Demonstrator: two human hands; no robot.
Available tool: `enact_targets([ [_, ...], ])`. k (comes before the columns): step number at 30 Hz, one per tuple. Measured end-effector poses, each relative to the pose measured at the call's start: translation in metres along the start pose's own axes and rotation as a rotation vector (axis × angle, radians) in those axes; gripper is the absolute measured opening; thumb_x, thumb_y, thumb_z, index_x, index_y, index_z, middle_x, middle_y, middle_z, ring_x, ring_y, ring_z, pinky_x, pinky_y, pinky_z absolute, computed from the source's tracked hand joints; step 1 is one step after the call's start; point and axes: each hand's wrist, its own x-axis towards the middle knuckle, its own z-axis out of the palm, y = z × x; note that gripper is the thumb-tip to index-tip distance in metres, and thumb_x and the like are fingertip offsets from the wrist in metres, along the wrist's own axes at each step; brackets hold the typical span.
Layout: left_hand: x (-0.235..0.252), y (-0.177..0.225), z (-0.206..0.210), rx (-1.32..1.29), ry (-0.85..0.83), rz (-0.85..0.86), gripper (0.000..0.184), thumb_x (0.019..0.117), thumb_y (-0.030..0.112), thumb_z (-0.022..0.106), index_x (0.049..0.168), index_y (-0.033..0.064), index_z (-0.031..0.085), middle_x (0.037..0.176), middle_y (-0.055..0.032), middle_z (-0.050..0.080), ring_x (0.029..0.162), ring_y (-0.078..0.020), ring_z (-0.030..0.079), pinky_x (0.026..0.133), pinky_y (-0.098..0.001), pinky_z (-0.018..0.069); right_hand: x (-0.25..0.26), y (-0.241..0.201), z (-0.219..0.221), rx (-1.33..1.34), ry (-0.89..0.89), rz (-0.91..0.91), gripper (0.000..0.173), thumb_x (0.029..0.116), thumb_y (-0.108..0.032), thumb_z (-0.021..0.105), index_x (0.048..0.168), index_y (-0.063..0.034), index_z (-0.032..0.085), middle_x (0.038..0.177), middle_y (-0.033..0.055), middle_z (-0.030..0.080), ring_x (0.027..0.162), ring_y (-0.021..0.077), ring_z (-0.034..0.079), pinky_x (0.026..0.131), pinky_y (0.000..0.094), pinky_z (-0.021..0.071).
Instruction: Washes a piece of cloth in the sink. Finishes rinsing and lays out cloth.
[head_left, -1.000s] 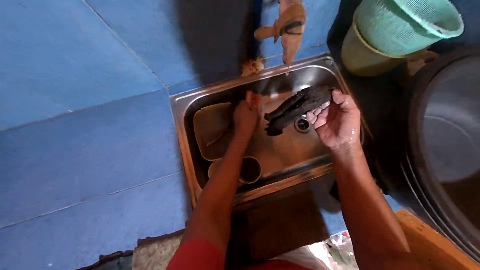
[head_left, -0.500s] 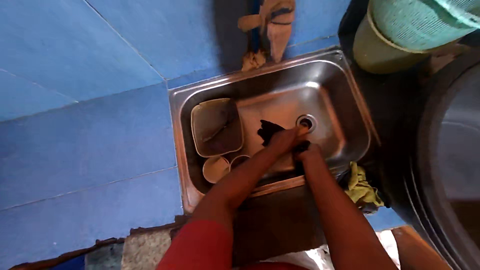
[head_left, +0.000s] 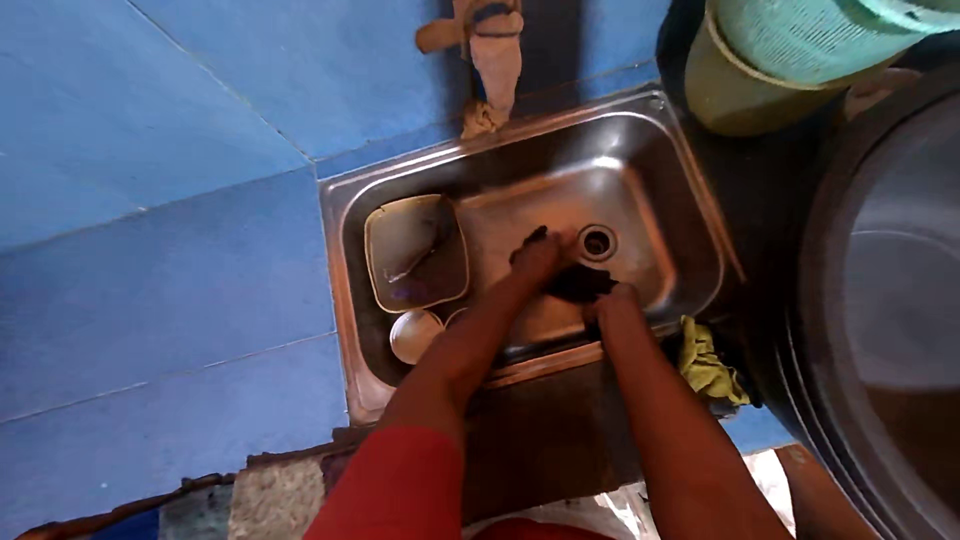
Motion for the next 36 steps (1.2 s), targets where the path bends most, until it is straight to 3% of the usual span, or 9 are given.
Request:
enact_targets([
  [4, 0.011, -0.029, -0.031, 0.096, 0.229, -0.146, 0.054, 0.1062, 0.038, 0.054, 0.151, 0.0085, 0.048, 0.140, -0.0213, 0.060, 0.127, -0.0421, 0.060, 0.106, -0.0622, 0.0467, 0.014, 0.001, 0.005, -0.017, -0.005, 0.030, 0.036, 0.1083, -0.026, 0.043, 0.134, -0.0019, 0.052, 0.126, 0.0170, 0.057, 0.107, 0.0276, 0.058, 0.086, 0.0471, 0.0515],
  [9, -0.009, 0.049, 0.020, -0.206, -0.032, 0.061, 0.055, 0.1003, 0.028, 0.067, 0.143, -0.0011, 0.050, 0.128, -0.0253, 0.065, 0.116, -0.0396, 0.066, 0.102, -0.0574, 0.0521, 0.014, -0.002, 0.002, 0.021, -0.005, 0.031, 0.038, 0.1079, -0.026, 0.048, 0.133, 0.0013, 0.052, 0.126, 0.0188, 0.058, 0.111, 0.0284, 0.059, 0.092, 0.0492, 0.0521],
  [16, 0.014, -0.031, -0.033, 0.140, 0.188, -0.137, 0.051, 0.1053, 0.029, 0.055, 0.151, 0.0067, 0.047, 0.141, -0.0235, 0.058, 0.126, -0.0432, 0.060, 0.103, -0.0615, 0.0490, 0.019, -0.008, 0.000, -0.080, 0.027, 0.017, 0.041, 0.1085, -0.028, 0.042, 0.139, -0.0011, 0.049, 0.135, 0.0197, 0.053, 0.119, 0.0313, 0.055, 0.095, 0.0534, 0.0503],
  [21, -0.010, 0.057, 0.021, -0.140, -0.036, 0.020, 0.049, 0.1047, 0.030, 0.059, 0.146, 0.0049, 0.050, 0.131, -0.0229, 0.064, 0.118, -0.0393, 0.066, 0.101, -0.0588, 0.0519, 0.015, -0.011, 0.000, -0.070, 0.041, -0.020, 0.039, 0.1092, -0.026, 0.045, 0.135, 0.0015, 0.052, 0.130, 0.0194, 0.056, 0.114, 0.0288, 0.057, 0.095, 0.0487, 0.0506],
  [23, -0.002, 0.033, 0.023, -0.101, -0.033, 0.047, 0.047, 0.1074, 0.035, 0.053, 0.146, 0.0079, 0.051, 0.132, -0.0207, 0.065, 0.118, -0.0378, 0.066, 0.100, -0.0596, 0.0518, 0.013, -0.018, -0.005, 0.008, -0.002, 0.033, 0.048, 0.1117, -0.032, 0.035, 0.150, -0.0033, 0.038, 0.146, 0.0180, 0.047, 0.129, 0.0288, 0.051, 0.104, 0.0486, 0.0465],
  [27, 0.028, -0.040, -0.030, 0.116, 0.174, -0.117, 0.051, 0.1076, 0.033, 0.050, 0.152, 0.0084, 0.045, 0.145, -0.0224, 0.055, 0.129, -0.0421, 0.059, 0.106, -0.0616, 0.0475, 0.029, -0.016, -0.005, 0.042, 0.047, 0.044, 0.048, 0.1103, -0.033, 0.039, 0.149, -0.0044, 0.039, 0.146, 0.0182, 0.047, 0.129, 0.0303, 0.051, 0.101, 0.0508, 0.0479],
  [29, 0.022, -0.023, -0.037, 0.147, 0.235, -0.121, 0.049, 0.1054, 0.028, 0.054, 0.145, 0.0002, 0.050, 0.140, -0.0267, 0.056, 0.126, -0.0440, 0.059, 0.104, -0.0607, 0.0483, 0.036, -0.013, -0.004, 0.017, 0.046, 0.018, 0.044, 0.1086, -0.030, 0.044, 0.142, -0.0018, 0.046, 0.138, 0.0189, 0.053, 0.121, 0.0306, 0.056, 0.097, 0.0520, 0.0504],
  [32, 0.003, 0.046, 0.002, -0.029, 0.100, 0.029, 0.044, 0.1057, 0.031, 0.055, 0.143, 0.0070, 0.055, 0.132, -0.0196, 0.065, 0.116, -0.0363, 0.067, 0.098, -0.0562, 0.0540, 0.027, -0.016, -0.002, -0.001, 0.038, -0.008, 0.038, 0.1095, -0.028, 0.042, 0.136, -0.0017, 0.049, 0.125, 0.0159, 0.055, 0.108, 0.0254, 0.056, 0.090, 0.0456, 0.0508],
  [36, 0.010, 0.021, 0.019, -0.097, 0.000, 0.087, 0.049, 0.1072, 0.032, 0.053, 0.148, 0.0063, 0.051, 0.139, -0.0213, 0.060, 0.125, -0.0375, 0.062, 0.106, -0.0576, 0.0492, 0.016, -0.024, -0.010, 0.078, -0.025, -0.005, 0.048, 0.1123, -0.028, 0.034, 0.153, -0.0031, 0.032, 0.153, 0.0188, 0.042, 0.137, 0.0294, 0.046, 0.109, 0.0496, 0.0433],
])
